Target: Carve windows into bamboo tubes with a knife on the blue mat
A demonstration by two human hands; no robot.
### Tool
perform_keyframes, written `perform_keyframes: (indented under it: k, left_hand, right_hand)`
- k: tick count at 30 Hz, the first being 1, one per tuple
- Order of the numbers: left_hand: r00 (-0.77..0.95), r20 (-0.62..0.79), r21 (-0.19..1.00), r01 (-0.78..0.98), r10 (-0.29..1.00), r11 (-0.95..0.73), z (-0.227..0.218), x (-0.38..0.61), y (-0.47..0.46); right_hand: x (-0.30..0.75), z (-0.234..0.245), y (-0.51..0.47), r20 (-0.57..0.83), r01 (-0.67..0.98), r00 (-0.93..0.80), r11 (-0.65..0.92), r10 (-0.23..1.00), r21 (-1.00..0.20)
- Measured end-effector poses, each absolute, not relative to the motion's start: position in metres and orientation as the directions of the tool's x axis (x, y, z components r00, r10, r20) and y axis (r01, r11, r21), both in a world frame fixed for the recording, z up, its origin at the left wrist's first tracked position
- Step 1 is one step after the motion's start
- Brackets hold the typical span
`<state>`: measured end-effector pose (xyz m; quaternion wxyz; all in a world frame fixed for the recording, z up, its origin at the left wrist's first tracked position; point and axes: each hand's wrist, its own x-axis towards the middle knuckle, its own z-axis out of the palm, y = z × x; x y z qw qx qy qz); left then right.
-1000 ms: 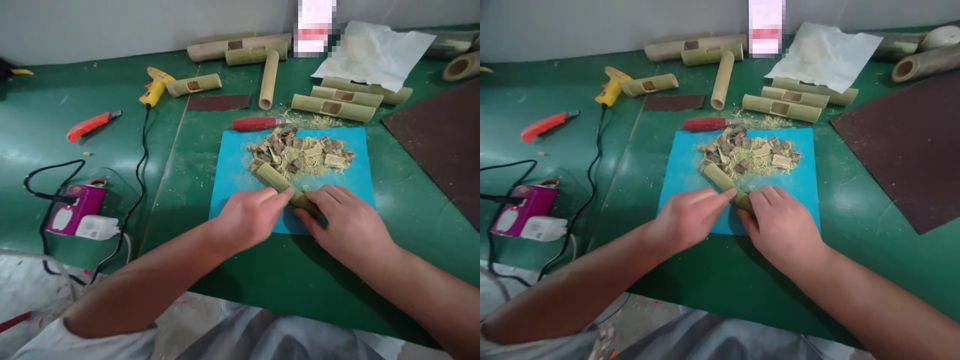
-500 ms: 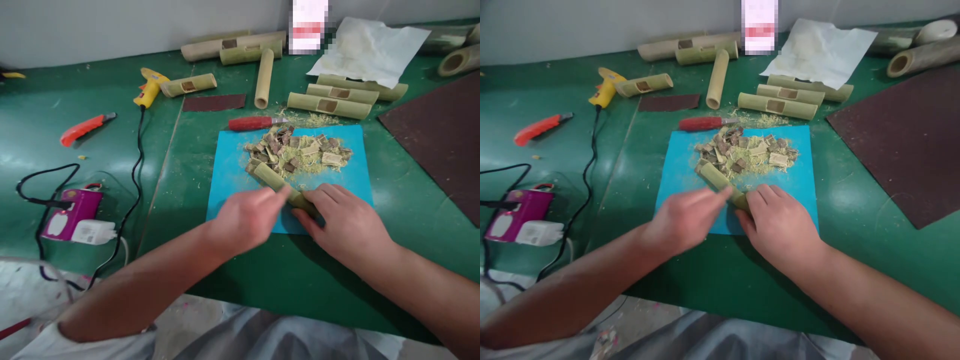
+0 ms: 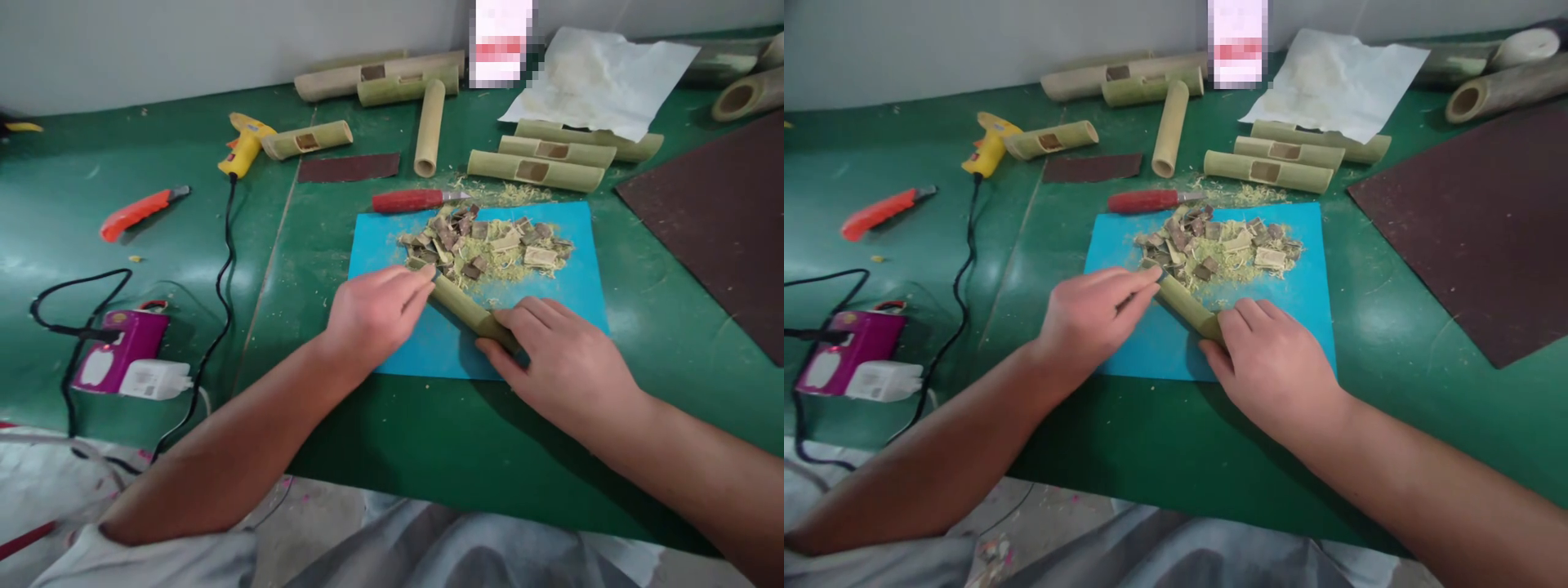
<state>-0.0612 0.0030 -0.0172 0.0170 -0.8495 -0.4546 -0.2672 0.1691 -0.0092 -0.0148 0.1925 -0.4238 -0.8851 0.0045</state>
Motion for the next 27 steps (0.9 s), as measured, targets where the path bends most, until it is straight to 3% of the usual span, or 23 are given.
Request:
perform_keyframes:
  k: [3,8,12,16,18,21,27]
  left_hand:
    - [0.531,0.393,0.208,0.744,0.751,-0.635,-0.017,-0.061,0.003]
    - [0.450,0.430,0.170,0.811,0.783,-0.559,-0.018,-0.058,0.000]
    - [0.597,0.325,0.200,0.715,0.734,-0.670,-0.017,-0.057,-0.002]
    - [0.493,0.397,0.126,0.807,0.774,-0.578,-0.016,-0.059,0.000]
    - [0.541,0.390,0.081,0.786,0.745,-0.613,-0.016,-0.057,-0.004]
    - [0.659,0.357,0.087,0.682,0.662,-0.726,-0.016,-0.054,-0.007]
    - [0.535,0.428,0.091,0.777,0.729,-0.623,-0.020,-0.059,0.002]
  right_hand:
    - [0.168,-0.014,-0.009,0.328,0.749,-0.572,0.642,0.751,-0.165]
    - [0.168,-0.014,-0.009,0.327,0.752,-0.567,0.637,0.756,-0.167]
    - [0.169,-0.014,-0.010,0.313,0.753,-0.575,0.639,0.756,-0.158]
    - [0.169,-0.015,-0.010,0.332,0.753,-0.562,0.635,0.757,-0.172]
    - [0.168,-0.015,-0.009,0.332,0.746,-0.571,0.643,0.751,-0.171]
    - [0.169,-0.015,-0.009,0.335,0.743,-0.572,0.646,0.749,-0.176]
    - [0.170,-0.015,-0.010,0.320,0.748,-0.568,0.638,0.758,-0.184]
